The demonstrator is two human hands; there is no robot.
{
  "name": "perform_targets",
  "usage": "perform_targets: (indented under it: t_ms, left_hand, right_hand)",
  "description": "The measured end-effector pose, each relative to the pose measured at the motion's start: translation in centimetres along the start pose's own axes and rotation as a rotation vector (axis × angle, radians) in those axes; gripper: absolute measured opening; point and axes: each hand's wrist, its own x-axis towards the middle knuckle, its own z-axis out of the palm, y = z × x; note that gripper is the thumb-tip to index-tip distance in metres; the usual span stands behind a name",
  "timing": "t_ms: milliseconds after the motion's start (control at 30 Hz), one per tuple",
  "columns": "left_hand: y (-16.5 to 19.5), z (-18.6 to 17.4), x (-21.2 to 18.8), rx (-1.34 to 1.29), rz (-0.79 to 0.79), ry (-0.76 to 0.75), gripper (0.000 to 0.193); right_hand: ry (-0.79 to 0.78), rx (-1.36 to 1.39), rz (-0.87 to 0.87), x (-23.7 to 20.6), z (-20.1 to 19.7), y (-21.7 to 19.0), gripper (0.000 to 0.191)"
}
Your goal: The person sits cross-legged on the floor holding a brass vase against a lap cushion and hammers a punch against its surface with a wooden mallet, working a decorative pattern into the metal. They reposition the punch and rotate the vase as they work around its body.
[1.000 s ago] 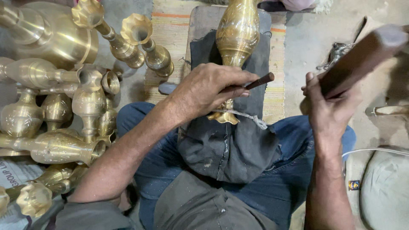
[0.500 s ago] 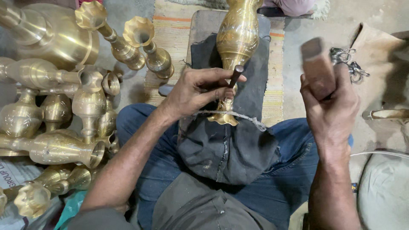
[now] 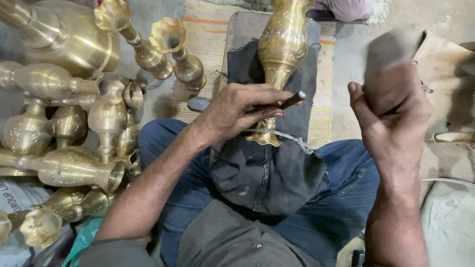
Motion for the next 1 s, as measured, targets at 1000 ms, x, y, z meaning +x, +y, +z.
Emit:
perform_targets:
  t_ms: [1000]
  left_hand:
    - [-0.7,3.6,-2.8,-0.607,-0.346,0.719,0.033]
  right_hand:
    - [-0.141,0.178,-0.069,-7.8,8.0,-1.2,0.043]
